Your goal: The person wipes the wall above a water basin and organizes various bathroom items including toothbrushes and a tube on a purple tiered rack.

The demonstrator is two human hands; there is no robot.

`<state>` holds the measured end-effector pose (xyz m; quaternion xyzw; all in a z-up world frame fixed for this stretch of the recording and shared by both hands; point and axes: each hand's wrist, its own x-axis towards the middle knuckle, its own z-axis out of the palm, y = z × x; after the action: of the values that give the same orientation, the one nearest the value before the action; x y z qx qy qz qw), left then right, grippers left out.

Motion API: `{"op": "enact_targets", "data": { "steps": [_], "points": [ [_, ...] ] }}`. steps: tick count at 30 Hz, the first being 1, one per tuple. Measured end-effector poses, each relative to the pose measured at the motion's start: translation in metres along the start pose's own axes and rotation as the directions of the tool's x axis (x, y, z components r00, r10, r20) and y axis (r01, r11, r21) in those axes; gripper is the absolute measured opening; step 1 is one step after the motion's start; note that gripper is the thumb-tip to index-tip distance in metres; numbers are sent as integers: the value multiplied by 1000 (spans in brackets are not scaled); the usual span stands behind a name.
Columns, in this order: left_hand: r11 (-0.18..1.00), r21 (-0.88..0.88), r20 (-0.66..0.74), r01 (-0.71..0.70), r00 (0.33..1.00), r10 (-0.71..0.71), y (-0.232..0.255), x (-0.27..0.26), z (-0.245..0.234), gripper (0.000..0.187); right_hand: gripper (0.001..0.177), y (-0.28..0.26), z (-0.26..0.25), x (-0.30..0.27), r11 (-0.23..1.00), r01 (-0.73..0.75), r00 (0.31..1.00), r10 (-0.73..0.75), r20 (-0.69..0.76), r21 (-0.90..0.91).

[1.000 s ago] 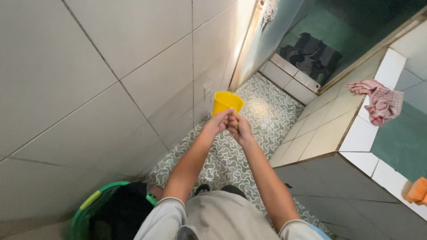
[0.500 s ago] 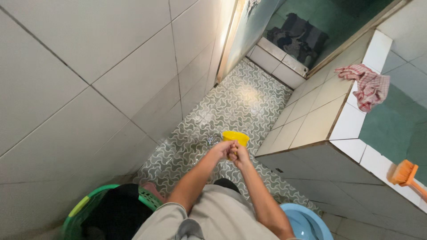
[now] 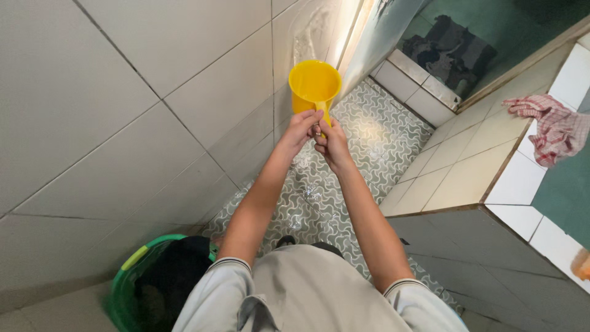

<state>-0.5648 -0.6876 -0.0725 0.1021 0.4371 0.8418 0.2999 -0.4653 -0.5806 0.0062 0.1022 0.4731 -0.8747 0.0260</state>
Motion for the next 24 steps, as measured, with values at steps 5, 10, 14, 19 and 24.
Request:
{"op": "enact_targets", "data": {
  "steps": [5, 10, 14, 19, 24],
  "points": [
    [978, -185, -36, 93, 994, -101, -57, -22, -55, 20, 10, 50, -18, -2, 982, -166, 986, 165, 13, 87],
    [830, -391, 35, 397, 908, -418, -112, -91, -71, 29, 31, 149, -62, -24, 867, -434, 901, 418, 115, 244],
    [779, -423, 46, 463, 869, -492, -138, -147, -72, 30, 27, 197, -72, -52, 737, -559, 809, 586, 53, 380],
    [730, -553, 71, 401, 896, -439, -129, -159, -78, 21, 26, 208, -57, -41, 697, -633, 760, 641, 103, 337],
    [921, -326, -179, 214, 942, -282, -80, -143, -108, 26, 19, 179, -15, -13, 865, -491, 854, 456, 253, 99]
  ]
}}
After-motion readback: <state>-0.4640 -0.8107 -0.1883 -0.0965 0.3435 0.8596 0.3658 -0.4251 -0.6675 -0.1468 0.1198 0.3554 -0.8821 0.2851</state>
